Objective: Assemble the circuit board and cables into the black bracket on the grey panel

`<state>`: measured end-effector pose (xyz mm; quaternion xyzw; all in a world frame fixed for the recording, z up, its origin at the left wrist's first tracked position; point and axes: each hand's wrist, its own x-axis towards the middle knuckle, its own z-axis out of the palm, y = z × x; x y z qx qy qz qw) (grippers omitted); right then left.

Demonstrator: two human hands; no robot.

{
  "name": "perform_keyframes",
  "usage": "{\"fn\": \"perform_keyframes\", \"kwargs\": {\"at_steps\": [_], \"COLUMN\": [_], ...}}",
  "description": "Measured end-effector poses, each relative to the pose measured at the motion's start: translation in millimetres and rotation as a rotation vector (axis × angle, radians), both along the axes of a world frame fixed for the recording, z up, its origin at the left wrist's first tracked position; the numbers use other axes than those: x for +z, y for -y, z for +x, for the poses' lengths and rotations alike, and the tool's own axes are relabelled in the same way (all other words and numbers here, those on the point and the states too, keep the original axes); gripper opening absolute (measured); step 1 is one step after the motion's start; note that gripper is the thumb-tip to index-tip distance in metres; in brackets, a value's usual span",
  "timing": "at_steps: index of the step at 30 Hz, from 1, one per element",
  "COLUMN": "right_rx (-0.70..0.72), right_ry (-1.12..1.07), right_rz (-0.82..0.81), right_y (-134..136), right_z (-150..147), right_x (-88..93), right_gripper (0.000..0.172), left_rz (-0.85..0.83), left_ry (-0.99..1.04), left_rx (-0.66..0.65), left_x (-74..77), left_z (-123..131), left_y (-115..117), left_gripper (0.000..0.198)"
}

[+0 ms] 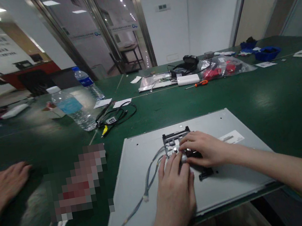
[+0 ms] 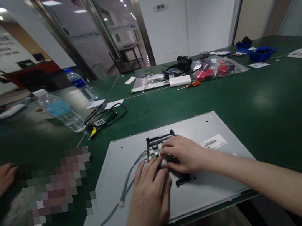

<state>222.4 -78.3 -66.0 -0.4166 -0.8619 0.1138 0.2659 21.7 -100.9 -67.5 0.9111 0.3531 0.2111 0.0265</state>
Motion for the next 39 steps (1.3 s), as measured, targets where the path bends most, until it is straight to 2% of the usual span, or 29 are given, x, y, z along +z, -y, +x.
{"fn": "perform_keyframes", "kwargs": {"at_steps": [39], "right_rx": [-0.002], "right_ry": [0.003], "right_rz": [0.000], "right_y": [-0.3], "right_z": [0.3], "right_x": [-0.2], "right_gripper": [0.031], "left_rz": [0.012], "left_ry": [0.038], "left_rx": [-0.020], "left_x": [0.1], "left_z": [0.7], "left_y": [0.8], "left_gripper": [0.019]}}
